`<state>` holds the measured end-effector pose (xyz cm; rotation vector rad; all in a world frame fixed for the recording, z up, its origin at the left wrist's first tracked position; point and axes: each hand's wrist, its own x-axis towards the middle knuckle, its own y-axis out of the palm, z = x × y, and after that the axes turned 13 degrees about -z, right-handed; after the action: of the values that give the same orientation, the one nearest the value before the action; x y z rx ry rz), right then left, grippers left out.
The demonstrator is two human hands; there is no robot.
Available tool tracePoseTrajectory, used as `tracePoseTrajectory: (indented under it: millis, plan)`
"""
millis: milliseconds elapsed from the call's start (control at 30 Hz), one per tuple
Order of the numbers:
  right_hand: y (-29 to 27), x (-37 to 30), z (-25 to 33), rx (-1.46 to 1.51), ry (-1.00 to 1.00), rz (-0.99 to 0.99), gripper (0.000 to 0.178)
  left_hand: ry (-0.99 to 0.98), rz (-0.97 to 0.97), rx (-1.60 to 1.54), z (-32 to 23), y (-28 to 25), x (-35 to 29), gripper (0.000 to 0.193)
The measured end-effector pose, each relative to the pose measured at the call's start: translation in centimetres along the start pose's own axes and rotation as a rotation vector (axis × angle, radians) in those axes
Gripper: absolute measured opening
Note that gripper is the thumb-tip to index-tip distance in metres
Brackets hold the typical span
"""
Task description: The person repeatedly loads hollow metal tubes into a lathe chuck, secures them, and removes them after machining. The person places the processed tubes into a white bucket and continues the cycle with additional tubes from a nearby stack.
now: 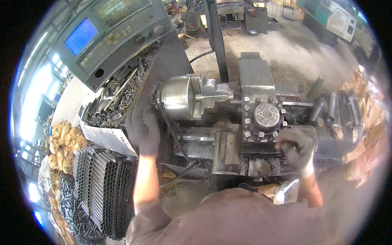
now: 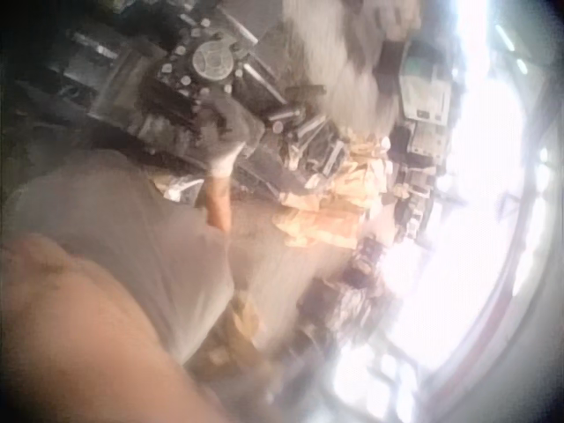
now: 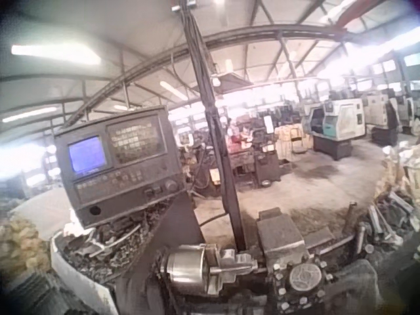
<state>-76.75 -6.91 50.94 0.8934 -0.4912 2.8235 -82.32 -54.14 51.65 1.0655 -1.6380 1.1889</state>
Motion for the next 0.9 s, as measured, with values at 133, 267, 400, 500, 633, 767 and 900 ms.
tracePoseTrajectory:
  millis: [133, 267, 400, 500, 633, 767, 900]
  plan:
    - [0.3, -4.0, 0.1, 0.118, 0.268, 0.091, 0.033, -0.123, 0.29, 0.29, -0.8, 11.7, 12.2, 0.076]
    - [0.2, -6.3, -1.2, 0.096, 0.308, 0.299, 0.031, -0.093, 0.419, 0.458, 0.8, 17.3, 18.0, 0.09]
    - [1.4, -8.0, -3.3, 0.094, 0.289, 0.451, 0.024, -0.137, 0.227, 0.277, -1.0, 15.7, 13.9, 0.087]
    - [3.7, -9.3, -4.6, 0.227, 0.343, 0.563, 0.023, 0.016, 0.258, 0.103, -4.3, 9.0, 1.3, 0.059]
    - [8.9, -10.7, -5.2, 0.305, 0.095, 0.71, 0.031, -0.113, 0.785, 0.026, -5.1, -3.3, -24.1, 0.029]
    - [15.6, -13.0, -4.4, 0.345, 0.02, 1.093, 0.041, -0.903, 1.48, 0.333, -4.4, -24.5, -51.3, 0.052]
    - [23.5, -18.9, -0.8, 0.101, -0.421, 1.341, 0.089, -1.88, 1.024, 0.8, -13.1, -53.6, -68.1, 0.066]
